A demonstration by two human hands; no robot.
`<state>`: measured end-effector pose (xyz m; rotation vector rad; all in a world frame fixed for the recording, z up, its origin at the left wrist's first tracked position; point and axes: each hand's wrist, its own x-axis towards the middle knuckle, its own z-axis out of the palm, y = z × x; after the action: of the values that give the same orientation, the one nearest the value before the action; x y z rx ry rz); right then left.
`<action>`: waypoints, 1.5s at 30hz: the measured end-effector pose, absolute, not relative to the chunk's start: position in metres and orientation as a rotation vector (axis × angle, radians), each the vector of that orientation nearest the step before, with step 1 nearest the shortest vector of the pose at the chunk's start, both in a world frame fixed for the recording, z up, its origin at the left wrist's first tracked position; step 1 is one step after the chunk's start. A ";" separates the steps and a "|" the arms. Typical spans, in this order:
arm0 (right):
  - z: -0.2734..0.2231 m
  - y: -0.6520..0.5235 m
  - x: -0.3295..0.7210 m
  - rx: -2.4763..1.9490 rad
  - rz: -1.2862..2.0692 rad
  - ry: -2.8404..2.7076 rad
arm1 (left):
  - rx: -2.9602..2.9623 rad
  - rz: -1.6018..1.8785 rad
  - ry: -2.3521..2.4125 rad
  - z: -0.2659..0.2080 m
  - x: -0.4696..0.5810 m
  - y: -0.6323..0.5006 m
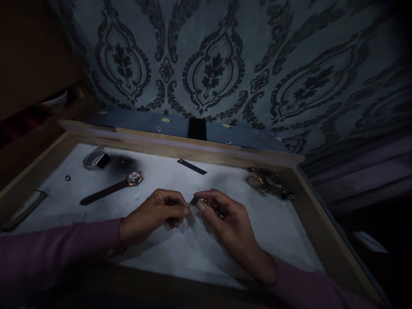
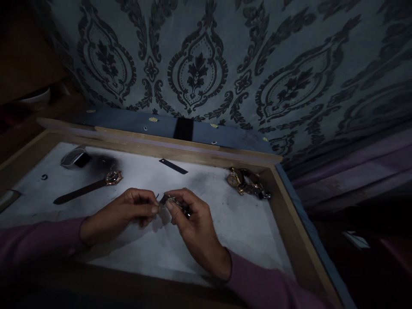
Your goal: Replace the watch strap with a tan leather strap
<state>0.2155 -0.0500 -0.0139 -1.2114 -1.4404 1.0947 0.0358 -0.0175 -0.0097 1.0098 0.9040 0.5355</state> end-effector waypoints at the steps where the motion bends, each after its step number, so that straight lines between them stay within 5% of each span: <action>1: -0.014 -0.050 0.215 -1.209 1.097 -1.441 | 0.998 0.541 0.903 -0.010 0.036 -0.018; 27: -0.014 -0.050 0.218 -1.133 0.853 -1.666 | 1.114 0.541 0.855 -0.012 0.033 -0.015; 45: -0.016 -0.049 0.218 -1.150 1.097 -1.481 | 1.051 0.533 0.865 -0.013 0.033 -0.016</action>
<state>0.2178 -0.0491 -0.0155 -1.1502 -1.4810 1.0969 0.0334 -0.0160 -0.0126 1.0507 0.8652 0.5325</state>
